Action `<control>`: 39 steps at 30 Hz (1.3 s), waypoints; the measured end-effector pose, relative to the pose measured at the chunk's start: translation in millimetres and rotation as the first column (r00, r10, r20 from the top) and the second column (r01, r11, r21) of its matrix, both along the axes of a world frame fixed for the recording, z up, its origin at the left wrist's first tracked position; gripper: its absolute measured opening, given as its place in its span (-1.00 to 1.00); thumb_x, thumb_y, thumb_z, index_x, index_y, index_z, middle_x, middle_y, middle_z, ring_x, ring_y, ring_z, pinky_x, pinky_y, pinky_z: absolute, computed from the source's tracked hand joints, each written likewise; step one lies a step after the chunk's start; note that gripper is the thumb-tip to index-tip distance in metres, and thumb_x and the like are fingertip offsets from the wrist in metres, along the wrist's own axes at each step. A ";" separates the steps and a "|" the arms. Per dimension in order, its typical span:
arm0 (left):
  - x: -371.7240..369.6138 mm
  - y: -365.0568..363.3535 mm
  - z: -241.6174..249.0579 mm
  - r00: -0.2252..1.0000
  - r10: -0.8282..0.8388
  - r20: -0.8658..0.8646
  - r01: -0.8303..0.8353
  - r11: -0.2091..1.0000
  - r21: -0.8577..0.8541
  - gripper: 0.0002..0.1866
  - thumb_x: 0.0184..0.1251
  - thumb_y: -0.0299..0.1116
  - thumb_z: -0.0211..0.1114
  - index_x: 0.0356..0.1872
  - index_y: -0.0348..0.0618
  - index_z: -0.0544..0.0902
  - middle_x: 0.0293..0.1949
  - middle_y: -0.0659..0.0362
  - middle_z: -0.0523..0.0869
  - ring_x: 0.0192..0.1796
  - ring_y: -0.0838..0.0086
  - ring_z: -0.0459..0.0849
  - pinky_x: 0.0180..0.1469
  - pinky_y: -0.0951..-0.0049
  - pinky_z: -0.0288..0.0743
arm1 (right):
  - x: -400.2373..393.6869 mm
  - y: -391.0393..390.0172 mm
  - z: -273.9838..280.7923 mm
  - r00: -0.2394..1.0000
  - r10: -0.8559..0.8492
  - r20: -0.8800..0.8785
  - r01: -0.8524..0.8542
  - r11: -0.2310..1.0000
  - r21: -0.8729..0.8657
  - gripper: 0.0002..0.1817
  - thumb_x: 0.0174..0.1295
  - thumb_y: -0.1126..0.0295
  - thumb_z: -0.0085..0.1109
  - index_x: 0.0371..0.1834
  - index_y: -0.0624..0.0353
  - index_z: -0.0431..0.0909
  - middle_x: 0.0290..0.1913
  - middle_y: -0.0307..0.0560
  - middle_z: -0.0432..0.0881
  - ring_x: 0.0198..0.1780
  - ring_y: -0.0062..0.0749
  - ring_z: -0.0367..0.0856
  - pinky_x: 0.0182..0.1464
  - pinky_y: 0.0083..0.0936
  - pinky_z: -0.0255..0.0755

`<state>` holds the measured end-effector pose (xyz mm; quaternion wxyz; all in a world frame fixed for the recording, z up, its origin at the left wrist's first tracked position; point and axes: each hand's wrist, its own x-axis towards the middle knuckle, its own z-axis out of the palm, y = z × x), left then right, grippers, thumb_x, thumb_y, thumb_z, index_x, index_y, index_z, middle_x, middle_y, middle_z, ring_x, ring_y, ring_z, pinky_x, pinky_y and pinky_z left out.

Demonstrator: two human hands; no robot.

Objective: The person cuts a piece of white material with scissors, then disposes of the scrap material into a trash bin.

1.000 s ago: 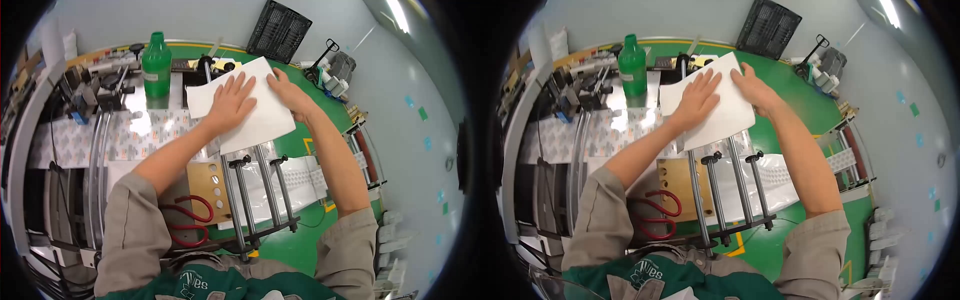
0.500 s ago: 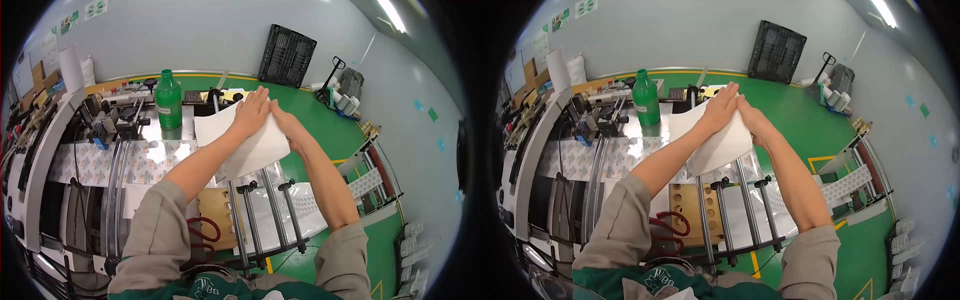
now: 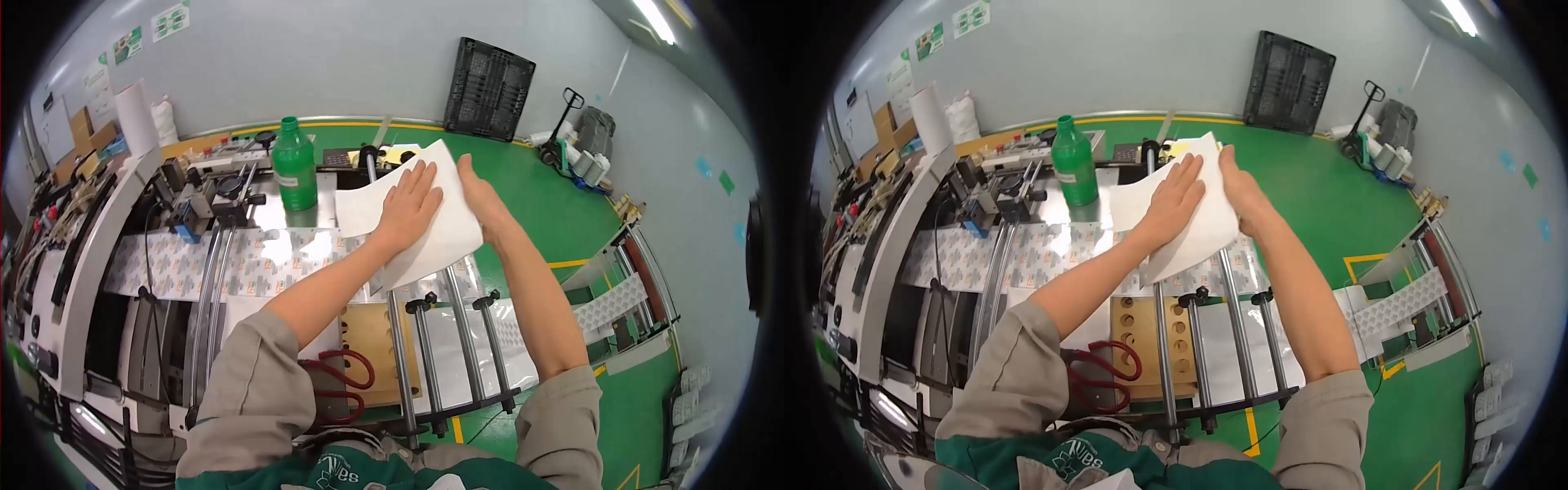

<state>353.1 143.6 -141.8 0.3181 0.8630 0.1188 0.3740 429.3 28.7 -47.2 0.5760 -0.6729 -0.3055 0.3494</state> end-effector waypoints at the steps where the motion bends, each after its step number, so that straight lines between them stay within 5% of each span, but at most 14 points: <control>1: 1.5 5.8 -4.6 0.999 0.043 -0.008 -0.043 0.999 -0.017 -0.37 0.37 0.06 -0.17 0.39 -0.02 0.13 0.41 -0.04 0.06 0.44 0.04 -0.01 0.39 0.03 -0.15 | -2.6 -1.2 2.5 1.000 0.015 -0.021 -0.015 1.000 -0.019 -0.23 0.35 -0.19 -0.40 0.22 0.37 0.27 0.11 0.17 0.47 0.07 -0.20 0.52 0.07 -0.37 0.43; 4: 13.3 38.0 -22.2 0.994 0.113 0.010 -0.112 0.990 -0.082 -0.33 0.36 0.08 -0.16 0.36 -0.16 0.15 0.38 -0.11 0.11 0.41 0.04 0.06 0.39 0.23 -0.07 | -2.4 0.2 -4.2 1.000 0.017 0.009 -0.017 1.000 0.015 -0.14 0.26 -0.32 -0.35 0.13 0.37 0.38 0.00 0.10 0.55 -0.06 -0.25 0.59 -0.04 -0.36 0.48; 8: 13.2 51.6 -43.4 0.989 0.140 0.040 -0.133 0.979 -0.156 -0.30 0.38 0.03 -0.18 0.34 -0.34 0.11 0.36 -0.21 0.11 0.41 0.02 0.04 0.38 0.19 -0.05 | -0.1 -0.1 -4.5 0.998 -0.005 0.058 0.004 1.000 0.021 -0.15 0.26 -0.30 -0.31 0.13 0.39 0.38 0.02 0.13 0.53 -0.02 -0.23 0.57 -0.03 -0.33 0.48; 13: -24.6 16.8 -53.1 0.988 0.125 -0.096 -0.140 0.974 -0.176 -0.27 0.39 0.06 -0.24 0.38 -0.29 -0.01 0.40 -0.19 -0.01 0.45 0.02 -0.08 0.35 -0.06 -0.15 | -8.8 -1.6 0.8 0.996 -0.014 0.083 0.011 0.999 0.044 -0.21 0.34 -0.20 -0.37 0.06 0.45 0.42 -0.01 0.13 0.55 -0.04 -0.24 0.56 0.01 -0.40 0.43; 22: -91.7 -50.8 -33.1 0.977 -0.005 -0.214 -0.009 0.998 -0.064 -0.25 0.42 0.08 -0.27 0.38 -0.34 -0.10 0.39 -0.26 -0.12 0.45 -0.04 -0.14 0.36 -0.09 -0.23 | -1.8 1.2 -1.4 0.982 -0.008 0.189 0.018 0.999 -0.049 -0.21 0.24 -0.33 -0.31 0.13 0.18 0.45 0.00 -0.01 0.55 0.00 -0.35 0.50 0.04 -0.45 0.35; 27: -100.6 -40.1 -34.1 0.960 -0.036 -0.277 0.020 0.998 -0.058 -0.29 0.41 0.08 -0.28 0.39 -0.25 -0.02 0.41 -0.15 -0.07 0.45 0.01 -0.09 0.33 -0.15 -0.18 | -2.0 3.5 -1.2 0.984 -0.003 0.181 0.007 1.000 -0.024 -0.16 0.23 -0.35 -0.34 0.15 0.23 0.44 0.05 0.04 0.52 0.06 -0.31 0.48 0.09 -0.43 0.33; 30: -82.0 -0.3 -49.9 0.984 0.013 -0.176 -0.031 0.995 -0.097 -0.45 0.37 -0.01 -0.19 0.29 -0.06 0.24 0.38 0.08 0.17 0.38 0.03 0.11 0.28 -0.13 -0.01 | 8.7 8.7 -13.9 0.964 -0.112 0.240 0.109 0.994 0.024 -0.16 0.31 -0.27 -0.40 0.20 0.38 0.32 0.11 0.11 0.46 0.08 -0.33 0.48 0.10 -0.46 0.38; 33: -75.8 31.4 -48.8 0.883 0.200 -0.425 -0.135 0.975 0.179 -0.53 0.35 -0.04 -0.14 0.21 0.04 0.35 0.32 0.07 0.28 0.31 -0.02 0.20 0.24 -0.12 0.06 | 21.3 9.6 -25.0 0.994 -0.032 0.108 0.016 0.990 0.143 -0.06 0.24 -0.35 -0.40 0.33 0.38 -0.04 0.32 0.17 0.08 0.31 -0.24 0.15 0.26 -0.42 0.16; 35: -77.0 42.4 -42.5 0.870 0.218 -0.442 -0.199 0.976 0.088 -0.51 0.33 -0.02 -0.09 0.20 0.02 0.36 0.29 0.05 0.31 0.29 -0.03 0.22 0.25 -0.08 0.08 | 26.5 13.1 -25.4 0.999 0.039 0.036 -0.046 0.971 0.234 0.06 0.20 -0.40 -0.40 0.41 0.38 -0.29 0.46 0.21 -0.18 0.46 -0.19 -0.07 0.37 -0.39 0.01; 37: -71.1 60.4 -46.3 0.858 0.231 -0.458 -0.260 0.966 0.000 -0.49 0.30 0.00 -0.05 0.20 0.00 0.37 0.26 0.03 0.35 0.28 -0.03 0.24 0.25 -0.04 0.10 | 22.2 9.9 -23.6 1.000 0.016 0.001 -0.016 0.971 0.239 0.06 0.18 -0.41 -0.35 0.43 0.30 -0.29 0.44 0.23 -0.11 0.43 -0.12 0.00 0.35 -0.36 0.05; 39: -62.4 73.2 -62.3 0.887 0.372 -0.272 -0.421 0.895 -0.149 -0.37 0.22 0.08 0.05 0.23 -0.09 0.34 0.20 -0.05 0.39 0.26 -0.02 0.26 0.26 0.08 0.16 | 18.9 4.6 -22.8 0.999 -0.007 -0.036 0.016 0.972 0.235 0.06 0.15 -0.42 -0.31 0.45 0.22 -0.30 0.43 0.24 -0.03 0.41 -0.06 0.08 0.33 -0.33 0.09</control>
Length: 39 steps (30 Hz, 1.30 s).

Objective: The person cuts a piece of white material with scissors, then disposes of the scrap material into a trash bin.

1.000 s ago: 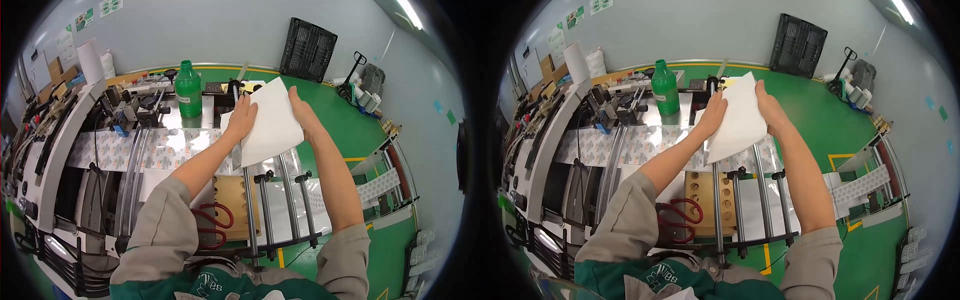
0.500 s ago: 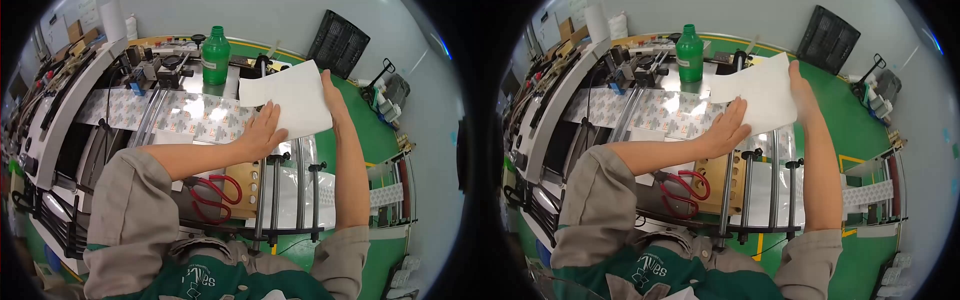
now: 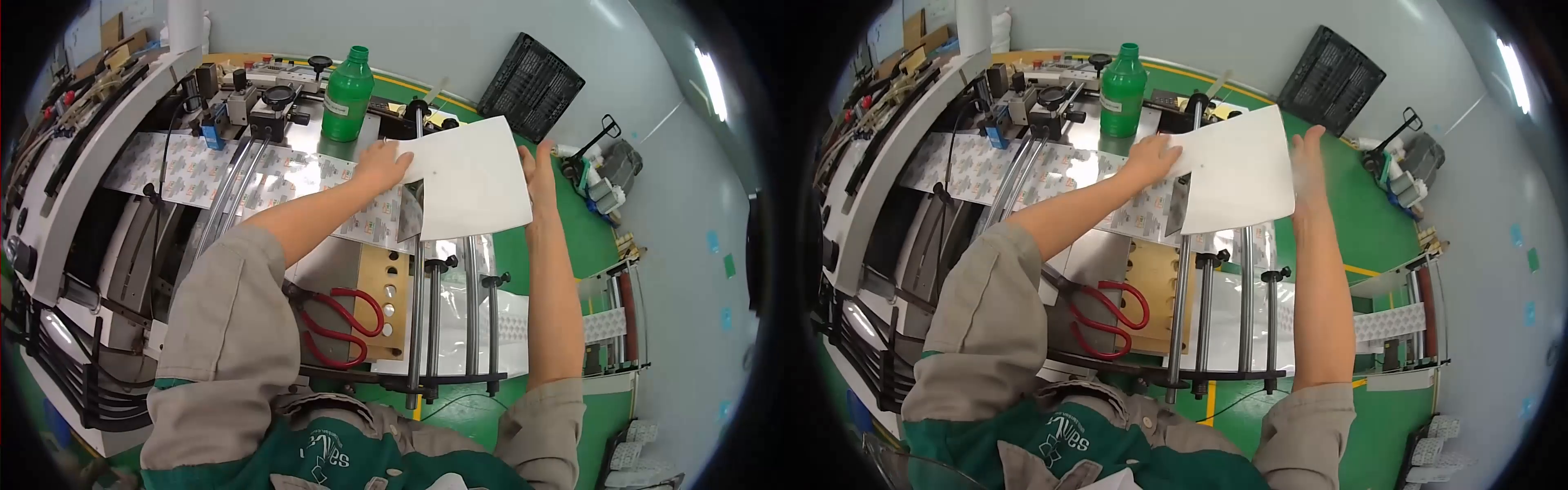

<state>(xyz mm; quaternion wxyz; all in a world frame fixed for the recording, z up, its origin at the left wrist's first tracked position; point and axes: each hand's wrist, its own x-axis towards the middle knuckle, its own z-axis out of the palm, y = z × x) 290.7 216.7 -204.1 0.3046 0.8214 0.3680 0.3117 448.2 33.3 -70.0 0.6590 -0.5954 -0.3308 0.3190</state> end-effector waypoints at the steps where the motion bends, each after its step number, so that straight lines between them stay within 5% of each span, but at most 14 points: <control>1: -1.2 2.1 -2.8 1.000 0.014 0.004 -0.014 0.999 -0.037 -0.19 0.12 0.17 0.12 0.27 -0.23 0.27 0.14 -0.12 0.43 0.23 0.02 0.31 0.25 0.14 0.19 | 2.3 -2.6 2.1 0.992 -0.017 -0.124 0.023 0.999 0.041 0.05 0.15 -0.42 -0.29 0.45 0.22 -0.27 0.40 0.30 0.01 0.38 -0.01 0.13 0.32 -0.28 0.11; 4: -11.3 1.8 3.2 0.954 0.050 0.295 0.064 0.929 -0.364 -0.09 -0.14 0.06 0.41 0.19 -0.34 0.28 0.07 -0.12 0.50 0.09 0.10 0.51 0.14 0.28 0.38 | 7.1 -15.3 12.9 0.929 -0.278 -0.243 0.319 0.936 0.151 -0.14 0.20 -0.29 -0.12 0.32 0.22 0.11 -0.05 0.14 0.47 -0.05 -0.20 0.46 0.09 -0.27 0.32; 6: -1.7 19.0 -11.1 0.900 0.114 0.420 0.079 0.906 -0.416 -0.09 -0.21 -0.08 0.48 0.19 -0.32 0.27 0.06 -0.10 0.52 0.04 0.14 0.56 0.08 0.34 0.44 | -9.9 -36.7 27.3 0.808 -0.544 0.225 0.513 0.839 0.184 -0.44 0.31 -0.02 -0.05 0.12 0.27 0.34 0.00 -0.02 0.49 0.02 -0.37 0.45 0.13 -0.34 0.28; 8: 2.7 34.4 -20.0 0.887 -0.038 0.460 0.219 0.912 -0.348 -0.05 -0.26 -0.16 0.51 0.23 -0.29 0.22 0.04 -0.09 0.53 0.01 0.17 0.58 0.03 0.33 0.47 | -50.6 -56.4 33.0 0.782 -0.399 0.479 0.272 0.910 0.313 -0.77 0.29 0.30 0.03 -0.13 0.22 0.50 -0.25 -0.22 0.56 -0.19 -0.61 0.48 -0.10 -0.57 0.35; 11: -1.5 30.6 6.0 0.921 -0.005 0.390 0.170 0.905 -0.389 -0.12 -0.17 -0.35 0.47 0.27 -0.10 0.22 -0.06 0.03 0.57 -0.17 0.35 0.61 -0.37 0.37 0.55 | -145.6 -77.3 13.3 0.619 0.166 0.768 -0.081 0.986 -0.148 -0.86 0.19 0.48 0.12 -0.19 0.19 0.50 -0.38 -0.30 0.53 -0.35 -0.60 0.50 -0.31 -0.64 0.38; 15: -11.4 20.2 31.0 0.883 -0.275 0.381 0.404 0.859 -0.315 -0.23 -0.22 -0.40 0.45 0.17 -0.20 0.36 -0.11 -0.05 0.61 -0.25 0.27 0.68 -0.36 0.35 0.62 | -216.3 -73.2 -65.5 0.162 0.873 0.461 -0.142 0.483 -0.864 -0.41 0.11 0.38 0.22 0.22 0.07 0.22 -0.04 0.09 0.50 -0.04 0.02 0.49 -0.03 -0.26 0.43; 18: -25.6 6.2 49.1 0.869 -0.391 0.303 0.491 0.755 -0.434 -0.51 -0.08 -0.50 0.35 -0.01 -0.34 0.52 -0.23 0.04 0.61 -0.42 0.49 0.64 -0.45 0.55 0.59 | -221.9 -69.5 -78.9 0.156 0.853 0.499 -0.149 0.519 -0.841 -0.41 0.12 0.28 0.20 0.22 0.06 0.21 -0.09 0.05 0.53 -0.04 0.08 0.47 -0.04 -0.19 0.39; 22: -19.9 13.1 51.5 0.872 -0.252 0.420 0.469 0.678 -0.565 -0.55 -0.05 -0.51 0.31 -0.02 -0.36 0.55 -0.27 0.05 0.63 -0.46 0.49 0.66 -0.46 0.57 0.59 | -236.7 -75.7 -81.6 -0.174 0.732 0.659 -0.013 0.667 -0.745 -0.37 0.06 0.29 0.23 0.21 0.08 0.20 -0.23 -0.04 0.60 -0.07 -0.02 0.51 -0.13 -0.19 0.37; 25: -21.7 19.9 39.4 0.894 -0.362 0.264 0.441 0.815 -0.376 -0.61 -0.01 -0.51 0.24 -0.06 -0.33 0.58 -0.31 0.01 0.65 -0.47 0.46 0.66 -0.47 0.54 0.58 | -234.1 -70.3 -92.8 0.065 0.795 0.603 -0.152 0.605 -0.781 -0.25 -0.03 0.33 0.28 0.26 0.09 0.11 -0.29 0.13 0.59 -0.20 0.07 0.56 -0.16 -0.14 0.39; 26: -21.7 18.0 29.9 0.883 -0.323 0.341 0.445 0.809 -0.384 -0.83 -0.03 -0.53 0.18 -0.36 -0.29 0.61 -0.43 0.07 0.66 -0.54 0.44 0.67 -0.53 0.45 0.58 | -233.2 -71.6 -92.3 0.064 0.794 0.605 -0.143 0.607 -0.782 -0.25 -0.03 0.33 0.28 0.26 0.09 0.11 -0.29 0.13 0.59 -0.20 0.07 0.56 -0.16 -0.14 0.39; 28: -24.8 15.6 21.3 0.898 -0.283 0.338 0.408 0.823 -0.395 -0.68 -0.03 -0.54 0.17 -0.16 -0.23 0.64 -0.34 0.05 0.69 -0.51 0.44 0.69 -0.48 0.46 0.60 | -242.1 -69.8 -76.4 0.154 0.824 0.545 -0.163 0.565 -0.809 -0.23 -0.06 0.39 0.24 0.27 0.07 0.08 -0.30 0.17 0.59 -0.27 0.14 0.57 -0.20 -0.08 0.41; 34: -27.8 13.3 15.7 0.845 -0.219 0.488 0.479 0.717 -0.507 -0.59 -0.04 -0.54 0.28 -0.05 -0.25 0.59 -0.24 0.07 0.67 -0.39 0.45 0.68 -0.41 0.50 0.61 | -236.4 -98.3 -27.6 0.562 0.768 0.308 -0.180 0.477 -0.860 -0.26 -0.01 0.47 0.23 0.30 0.09 0.12 -0.32 -0.05 0.59 -0.32 -0.45 0.53 -0.25 -0.51 0.40; 36: -26.5 16.0 15.3 0.827 -0.207 0.522 0.499 0.698 -0.513 -0.60 -0.04 -0.54 0.29 -0.06 -0.27 0.59 -0.23 0.08 0.66 -0.37 0.45 0.68 -0.41 0.50 0.61 | -237.3 -108.9 -4.0 0.854 0.515 -0.071 -0.355 0.477 -0.804 -0.23 0.04 0.55 0.20 0.37 0.07 0.08 -0.27 -0.14 0.56 -0.32 -0.55 0.50 -0.29 -0.60 0.38; 39: -23.7 19.7 10.6 0.833 -0.259 0.489 0.502 0.724 -0.473 -0.60 -0.03 -0.49 0.31 -0.06 -0.27 0.58 -0.20 0.09 0.65 -0.41 0.45 0.67 -0.42 0.52 0.61 | -232.7 -114.5 21.6 0.884 0.410 -0.226 -0.417 0.471 -0.777 -0.20 0.08 0.58 0.13 0.42 0.09 0.01 -0.36 -0.24 0.49 -0.37 -0.64 0.41 -0.34 -0.68 0.29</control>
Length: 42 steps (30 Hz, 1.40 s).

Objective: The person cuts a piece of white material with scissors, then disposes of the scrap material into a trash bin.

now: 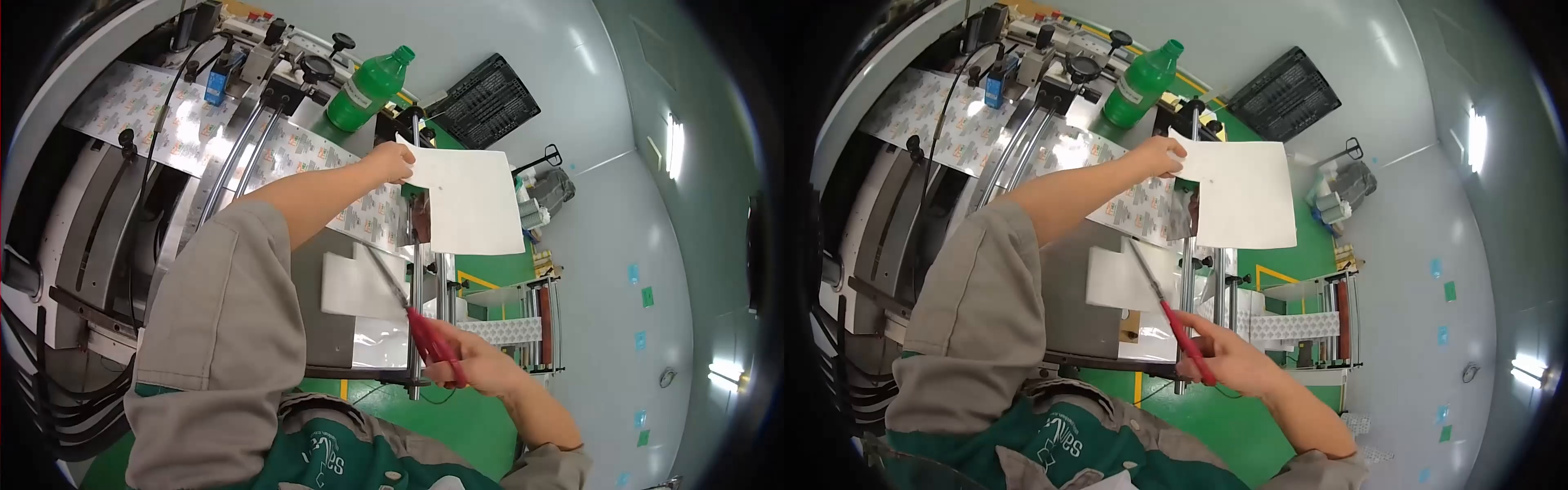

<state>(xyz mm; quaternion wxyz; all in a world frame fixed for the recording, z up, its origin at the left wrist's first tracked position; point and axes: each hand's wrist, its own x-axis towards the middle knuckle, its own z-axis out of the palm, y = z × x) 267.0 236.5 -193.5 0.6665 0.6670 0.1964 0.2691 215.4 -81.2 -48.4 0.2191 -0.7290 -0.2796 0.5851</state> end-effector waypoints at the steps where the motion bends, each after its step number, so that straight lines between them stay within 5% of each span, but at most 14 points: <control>1: -1.7 -1.9 1.9 1.000 -0.005 -0.003 0.005 1.000 -0.013 -0.60 -0.03 -0.49 0.31 -0.06 -0.27 0.58 -0.20 0.09 0.65 -0.41 0.45 0.67 -0.42 0.52 0.61 | 1.5 -1.9 -2.9 1.000 -0.005 -0.003 0.005 1.000 -0.013 -0.20 0.08 0.58 0.13 0.42 0.09 0.01 -0.36 -0.24 0.49 -0.37 -0.64 0.41 -0.34 -0.68 0.29; 4: -10.5 -4.1 7.3 0.996 -0.045 -0.080 0.049 0.997 0.059 -0.61 0.08 -0.31 0.28 -0.02 -0.16 0.56 -0.22 0.05 0.61 -0.45 0.50 0.65 -0.48 0.54 0.56 | -7.4 4.6 -13.6 0.998 -0.037 -0.060 0.039 0.999 0.031 -0.21 0.08 0.58 0.13 0.42 0.08 0.01 -0.39 -0.27 0.44 -0.39 -0.65 0.37 -0.35 -0.69 0.26; 5: -13.4 -0.5 10.2 0.986 -0.067 -0.152 0.088 0.987 0.134 -0.60 0.07 -0.31 0.28 -0.01 -0.11 0.56 -0.13 -0.03 0.60 -0.28 0.37 0.68 -0.33 0.41 0.58 | -4.1 4.2 -29.3 0.985 -0.047 -0.165 0.054 0.998 0.037 -0.23 0.12 0.58 0.11 0.42 0.04 0.01 -0.35 -0.26 0.45 -0.36 -0.64 0.37 -0.33 -0.70 0.27; 7: -11.9 7.6 9.4 0.974 0.128 -0.187 0.015 0.785 0.619 -0.59 0.04 -0.30 0.28 -0.02 -0.09 0.55 -0.07 -0.07 0.54 -0.07 0.20 0.61 -0.09 0.29 0.52 | -15.9 15.4 -46.0 0.990 0.005 -0.139 0.001 0.999 0.043 -0.24 0.10 0.58 0.17 0.40 0.01 0.11 -0.28 -0.32 0.40 -0.33 -0.68 0.37 -0.26 -0.72 0.32; 10: -27.6 -3.5 16.7 0.931 0.262 -0.256 0.003 0.692 0.721 -0.68 0.02 -0.29 0.31 -0.15 -0.08 0.54 -0.05 0.00 0.45 -0.05 0.12 0.54 -0.02 0.24 0.44 | -23.8 19.3 -74.1 0.987 0.115 -0.109 -0.110 0.993 0.052 -0.24 0.16 0.61 0.08 0.43 -0.06 0.04 -0.16 -0.27 0.45 -0.16 -0.67 0.40 -0.10 -0.70 0.34; 15: -40.4 -7.0 23.3 0.947 -0.006 -0.321 0.285 0.473 0.833 -0.75 -0.06 -0.24 0.37 -0.36 -0.06 0.56 -0.29 0.02 0.53 -0.14 0.12 0.55 -0.13 0.20 0.44 | -17.8 11.9 -95.4 0.970 0.214 -0.113 -0.189 0.962 0.196 -0.31 0.20 0.60 0.03 0.40 -0.05 0.06 0.18 -0.17 0.41 0.11 -0.66 0.39 -0.06 -0.66 0.37; 19: -24.2 -11.3 3.5 0.967 0.159 -0.201 0.031 0.706 0.707 -0.63 -0.04 -0.20 0.37 -0.20 -0.08 0.53 -0.21 -0.07 0.52 -0.06 0.08 0.52 -0.02 0.22 0.41 | -19.2 12.8 -93.6 0.971 0.239 0.018 -0.239 0.954 0.180 -0.31 0.18 0.52 0.17 0.37 -0.04 0.11 0.00 -0.22 0.52 -0.07 -0.68 0.45 -0.20 -0.70 0.36; 21: -14.8 -5.8 -5.2 0.940 0.328 -0.098 -0.235 0.826 0.513 -0.50 -0.02 -0.17 0.37 -0.08 -0.18 0.45 -0.14 -0.11 0.53 -0.04 0.05 0.53 -0.01 0.21 0.42 | -26.6 12.1 -62.8 0.988 0.047 -0.147 -0.041 0.998 0.040 -0.26 0.12 0.50 0.24 0.38 -0.02 0.11 -0.19 -0.25 0.54 -0.21 -0.67 0.44 -0.25 -0.68 0.32; 23: -11.7 -7.9 -9.1 0.928 0.337 -0.161 -0.259 0.891 0.374 -0.46 0.03 -0.17 0.37 -0.02 -0.21 0.39 -0.19 -0.05 0.56 -0.17 0.18 0.62 -0.14 0.29 0.50 | -13.1 -4.7 -55.6 0.968 0.007 -0.252 0.024 0.993 0.119 -0.26 0.10 0.57 0.19 0.37 0.00 0.12 -0.27 -0.25 0.51 -0.32 -0.64 0.42 -0.29 -0.71 0.28; 25: -14.9 -10.3 -6.2 0.987 0.118 -0.106 -0.123 0.991 -0.047 -0.52 0.05 -0.30 0.37 -0.01 -0.16 0.39 -0.31 0.08 0.56 -0.28 0.41 0.63 -0.28 0.48 0.52 | -16.9 -8.0 -30.8 0.995 0.004 -0.102 0.011 0.989 0.146 -0.29 0.10 0.58 0.11 0.37 0.01 0.13 -0.39 -0.29 0.45 -0.43 -0.62 0.38 -0.36 -0.72 0.23; 29: -16.8 -10.4 -2.7 0.995 0.077 0.065 -0.063 0.978 -0.197 -0.59 0.07 -0.43 0.34 -0.03 -0.13 0.43 -0.39 0.20 0.54 -0.36 0.58 0.60 -0.37 0.65 0.47 | 4.7 -1.8 -2.2 0.921 -0.384 -0.063 0.388 0.891 0.237 -0.44 0.26 0.08 0.07 0.27 0.02 0.21 -0.44 -0.21 0.45 -0.56 -0.53 0.39 -0.64 -0.62 0.20; 31: -18.2 -7.6 3.7 0.998 0.035 0.053 -0.021 0.969 -0.247 -0.65 0.09 -0.46 0.31 -0.06 -0.15 0.49 -0.40 0.24 0.53 -0.38 0.59 0.58 -0.38 0.65 0.45 | 20.4 10.9 6.4 0.935 -0.349 -0.058 0.351 0.892 0.286 -0.29 0.19 -0.29 -0.13 0.20 0.02 0.23 -0.45 -0.14 0.48 -0.58 -0.47 0.42 -0.70 -0.61 0.21; 34: -19.1 -7.5 2.1 0.996 0.025 0.087 -0.003 0.970 -0.241 -0.69 0.12 -0.47 0.26 -0.06 -0.16 0.55 -0.38 0.24 0.55 -0.38 0.63 0.55 -0.39 0.66 0.43 | 33.2 35.5 18.1 0.932 -0.362 -0.022 0.359 0.910 0.207 -0.25 0.17 -0.36 -0.21 0.09 0.12 0.28 -0.39 -0.11 0.56 -0.50 -0.44 0.55 -0.61 -0.50 0.46; 42: -12.2 -10.7 3.9 0.988 -0.024 0.156 0.090 0.897 -0.432 -0.69 0.21 -0.56 0.10 0.01 -0.29 0.47 -0.15 0.02 0.59 -0.24 0.39 0.68 -0.21 0.55 0.62 | 36.0 80.9 17.6 0.924 -0.372 0.092 0.368 0.928 0.063 -0.22 0.08 -0.43 -0.14 -0.05 0.15 0.33 -0.44 -0.17 0.54 -0.49 -0.44 0.54 -0.47 -0.46 0.48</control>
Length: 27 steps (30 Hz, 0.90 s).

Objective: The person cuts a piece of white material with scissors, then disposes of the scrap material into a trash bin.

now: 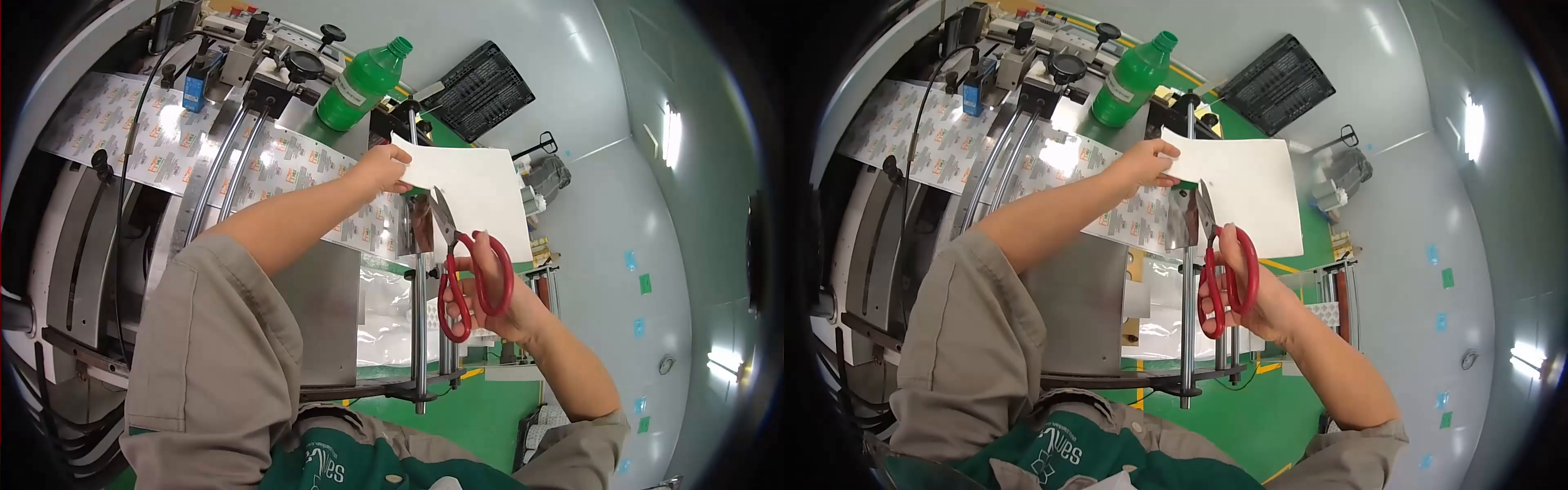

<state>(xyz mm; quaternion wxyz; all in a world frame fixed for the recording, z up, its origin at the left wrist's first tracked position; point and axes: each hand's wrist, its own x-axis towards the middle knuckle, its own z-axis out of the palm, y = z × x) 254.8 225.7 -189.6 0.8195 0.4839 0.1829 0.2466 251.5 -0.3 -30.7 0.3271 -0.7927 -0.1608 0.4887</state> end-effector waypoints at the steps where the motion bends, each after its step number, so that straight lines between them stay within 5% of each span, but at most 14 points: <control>1: 1.1 -1.7 0.3 1.000 0.006 0.019 -0.006 0.999 -0.035 -0.67 0.19 -0.57 0.13 0.01 -0.30 0.45 -0.16 0.01 0.60 -0.26 0.39 0.69 -0.23 0.56 0.62 | 3.1 4.0 -2.1 1.000 0.001 0.004 -0.001 1.000 -0.001 -0.22 0.08 -0.43 -0.14 -0.05 0.15 0.33 -0.44 -0.17 0.54 -0.49 -0.44 0.54 -0.47 -0.46 0.48; 16: 13.8 0.7 -8.2 1.000 0.019 0.015 -0.018 0.999 -0.037 -0.57 0.01 -0.70 0.22 -0.03 -0.39 0.39 -0.19 -0.04 0.58 -0.36 0.34 0.69 -0.40 0.51 0.62 | 9.4 39.1 -20.3 0.996 -0.064 0.068 0.063 0.998 0.014 -0.21 -0.01 -0.49 -0.09 -0.27 0.14 0.36 -0.54 -0.22 0.43 -0.58 -0.53 0.43 -0.58 -0.55 0.34; 18: 13.3 0.3 -7.1 1.000 0.007 -0.005 -0.007 1.000 -0.025 -0.57 0.01 -0.71 0.22 -0.02 -0.40 0.39 -0.18 -0.05 0.57 -0.36 0.33 0.69 -0.40 0.50 0.63 | 7.6 39.1 -19.6 0.995 -0.078 0.056 0.076 0.996 0.050 -0.25 -0.07 -0.50 -0.03 -0.42 0.09 0.33 -0.57 -0.24 0.35 -0.60 -0.52 0.36 -0.60 -0.57 0.29; 27: 13.9 0.4 -7.4 0.999 -0.018 -0.038 0.017 1.000 -0.021 -0.57 0.08 -0.64 0.26 0.03 -0.39 0.40 -0.19 -0.03 0.60 -0.33 0.39 0.69 -0.36 0.58 0.61 | 3.5 38.6 -28.0 0.990 -0.075 0.121 0.072 0.997 0.031 -0.22 -0.03 -0.48 -0.07 -0.22 0.09 0.29 -0.56 -0.25 0.37 -0.62 -0.61 0.32 -0.66 -0.68 0.18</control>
